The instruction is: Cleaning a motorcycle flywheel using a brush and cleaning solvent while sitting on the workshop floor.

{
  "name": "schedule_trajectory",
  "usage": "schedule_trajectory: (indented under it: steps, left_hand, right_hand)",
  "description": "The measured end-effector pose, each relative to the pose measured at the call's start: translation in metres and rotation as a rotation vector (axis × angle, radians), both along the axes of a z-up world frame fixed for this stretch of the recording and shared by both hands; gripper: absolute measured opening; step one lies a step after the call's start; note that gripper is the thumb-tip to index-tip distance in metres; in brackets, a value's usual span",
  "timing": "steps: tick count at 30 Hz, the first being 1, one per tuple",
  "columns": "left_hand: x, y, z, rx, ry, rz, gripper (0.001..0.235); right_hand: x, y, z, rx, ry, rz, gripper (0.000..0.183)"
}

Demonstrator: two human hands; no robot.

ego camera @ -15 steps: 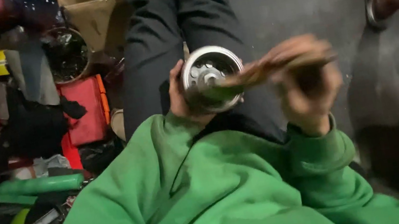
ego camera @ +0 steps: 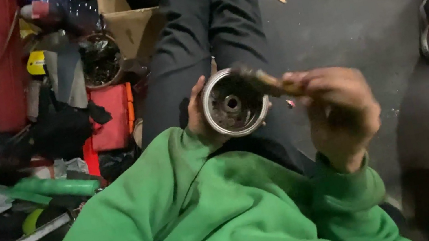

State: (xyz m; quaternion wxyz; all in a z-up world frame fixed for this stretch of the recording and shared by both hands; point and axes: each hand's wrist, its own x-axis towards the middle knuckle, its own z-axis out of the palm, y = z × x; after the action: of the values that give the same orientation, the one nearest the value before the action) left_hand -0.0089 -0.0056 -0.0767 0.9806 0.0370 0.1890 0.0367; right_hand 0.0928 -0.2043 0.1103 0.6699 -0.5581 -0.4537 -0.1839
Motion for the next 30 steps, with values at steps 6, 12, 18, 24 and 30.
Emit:
schedule_trajectory:
  steps: [6,12,18,24,30]
  left_hand:
    - [0.007,-0.018,-0.032,0.802,-0.433,0.426,0.041]
    - [0.006,-0.009,0.006,0.538,-0.226,0.359,0.05]
    - [0.0,-0.005,0.029,0.157,-0.022,0.153,0.06]
    - [0.007,-0.009,0.097,-0.073,-0.037,-0.096,0.078]
    - [0.006,-0.022,0.106,-0.064,-0.005,0.063,0.056]
  right_hand:
    - [-0.004,-0.011,0.018,0.086,0.277,-0.027,0.02]
    - [0.001,0.012,0.006,0.011,0.015,0.011,0.008]
    - [-0.002,0.002,-0.005,-0.009,0.052,0.045,0.011]
    - [-0.007,0.004,0.008,0.041,0.115,0.041,0.02]
    - [-0.007,0.015,0.001,0.011,0.075,0.086,0.012]
